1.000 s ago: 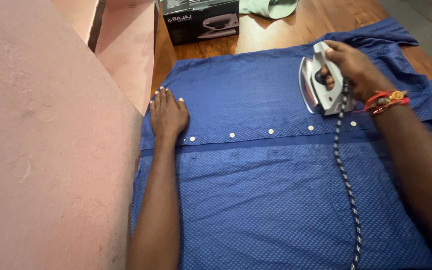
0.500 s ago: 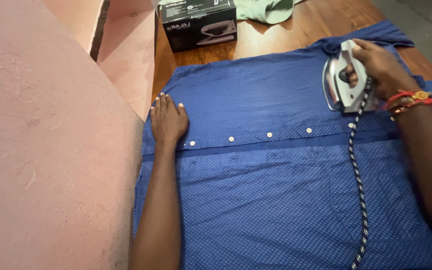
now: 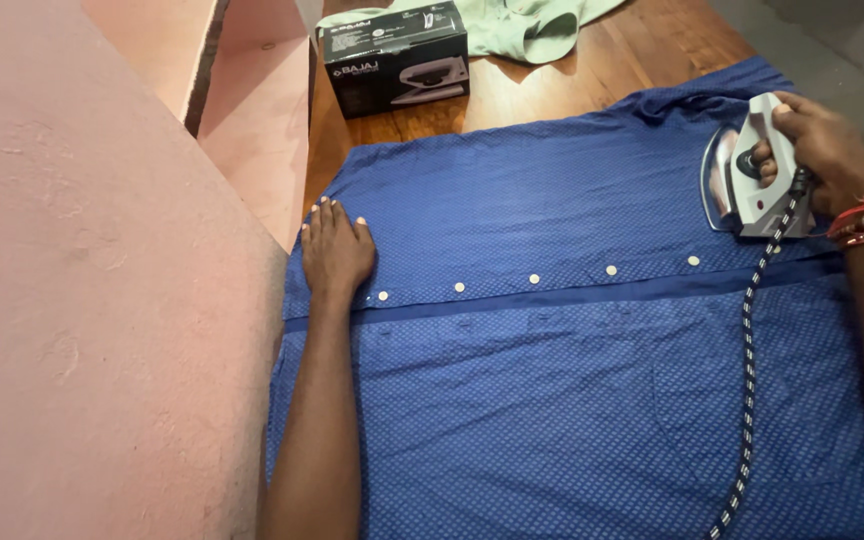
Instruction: The person irons a blue patterned shirt laid out on a wooden table. They use a white electric iron to smooth the fabric, moving it back and forth across the shirt's surface while holding the garment in place with their left hand.
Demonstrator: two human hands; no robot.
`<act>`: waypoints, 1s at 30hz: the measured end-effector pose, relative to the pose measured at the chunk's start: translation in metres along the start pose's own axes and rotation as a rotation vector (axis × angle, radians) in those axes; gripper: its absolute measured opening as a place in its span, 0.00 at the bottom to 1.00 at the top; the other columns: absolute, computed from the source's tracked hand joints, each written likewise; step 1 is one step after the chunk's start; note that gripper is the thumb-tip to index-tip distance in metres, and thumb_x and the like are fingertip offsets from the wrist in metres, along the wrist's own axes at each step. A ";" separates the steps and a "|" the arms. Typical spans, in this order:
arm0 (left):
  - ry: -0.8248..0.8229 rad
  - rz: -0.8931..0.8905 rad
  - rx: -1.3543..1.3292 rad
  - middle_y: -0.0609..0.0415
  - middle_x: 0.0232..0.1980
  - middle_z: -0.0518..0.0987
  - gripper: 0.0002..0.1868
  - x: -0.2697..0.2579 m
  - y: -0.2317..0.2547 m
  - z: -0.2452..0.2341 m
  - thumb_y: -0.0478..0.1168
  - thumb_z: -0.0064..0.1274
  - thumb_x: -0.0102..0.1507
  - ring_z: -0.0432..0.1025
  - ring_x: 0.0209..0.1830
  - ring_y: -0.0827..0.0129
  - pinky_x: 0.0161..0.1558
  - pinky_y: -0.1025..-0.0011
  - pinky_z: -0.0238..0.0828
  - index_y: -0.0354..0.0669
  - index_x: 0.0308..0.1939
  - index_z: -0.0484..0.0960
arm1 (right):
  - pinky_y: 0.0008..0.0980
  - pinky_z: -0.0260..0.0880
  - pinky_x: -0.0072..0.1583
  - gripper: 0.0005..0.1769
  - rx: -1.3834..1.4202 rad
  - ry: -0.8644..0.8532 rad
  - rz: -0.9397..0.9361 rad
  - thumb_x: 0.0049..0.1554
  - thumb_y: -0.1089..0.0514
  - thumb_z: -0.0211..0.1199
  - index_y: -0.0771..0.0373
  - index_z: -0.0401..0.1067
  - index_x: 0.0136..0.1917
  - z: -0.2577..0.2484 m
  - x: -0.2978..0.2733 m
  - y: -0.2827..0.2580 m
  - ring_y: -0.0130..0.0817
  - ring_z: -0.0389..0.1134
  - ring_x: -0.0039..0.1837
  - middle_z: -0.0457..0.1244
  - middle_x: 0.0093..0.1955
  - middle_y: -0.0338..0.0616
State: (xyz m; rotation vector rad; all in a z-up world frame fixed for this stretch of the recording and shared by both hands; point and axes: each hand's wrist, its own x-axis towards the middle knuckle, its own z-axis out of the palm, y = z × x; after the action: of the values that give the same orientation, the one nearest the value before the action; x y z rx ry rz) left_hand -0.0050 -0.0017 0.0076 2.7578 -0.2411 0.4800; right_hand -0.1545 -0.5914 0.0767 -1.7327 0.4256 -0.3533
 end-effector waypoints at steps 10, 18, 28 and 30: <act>0.021 0.001 0.000 0.38 0.78 0.59 0.34 -0.001 0.000 0.002 0.51 0.38 0.69 0.50 0.80 0.51 0.76 0.53 0.42 0.30 0.72 0.63 | 0.26 0.62 0.32 0.28 -0.091 -0.156 0.122 0.70 0.55 0.44 0.53 0.55 0.82 0.087 -0.043 -0.063 0.22 0.58 0.31 0.60 0.37 0.37; 0.033 0.000 -0.011 0.38 0.78 0.59 0.34 -0.001 0.000 0.003 0.50 0.39 0.68 0.50 0.80 0.51 0.76 0.52 0.43 0.30 0.72 0.64 | 0.22 0.63 0.29 0.30 -0.189 -0.467 0.122 0.67 0.53 0.46 0.51 0.53 0.81 0.211 -0.064 -0.107 0.21 0.59 0.27 0.62 0.36 0.39; 0.012 -0.017 -0.020 0.40 0.79 0.58 0.34 0.001 -0.002 0.004 0.51 0.38 0.68 0.49 0.80 0.53 0.76 0.54 0.41 0.30 0.72 0.63 | 0.25 0.65 0.29 0.30 -0.152 -0.778 -0.093 0.67 0.49 0.45 0.56 0.53 0.80 0.325 -0.071 -0.118 0.22 0.61 0.26 0.65 0.35 0.39; 0.011 -0.019 -0.029 0.39 0.79 0.58 0.34 0.002 -0.001 0.004 0.51 0.38 0.68 0.49 0.80 0.52 0.76 0.54 0.40 0.30 0.72 0.63 | 0.24 0.65 0.30 0.30 -0.110 -0.789 -0.087 0.67 0.49 0.45 0.56 0.52 0.80 0.328 -0.073 -0.116 0.21 0.61 0.27 0.64 0.35 0.37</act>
State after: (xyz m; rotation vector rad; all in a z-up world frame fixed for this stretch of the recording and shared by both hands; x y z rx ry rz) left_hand -0.0019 -0.0021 0.0039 2.7262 -0.2169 0.4827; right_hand -0.0586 -0.2523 0.1254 -1.8430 -0.2087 0.3060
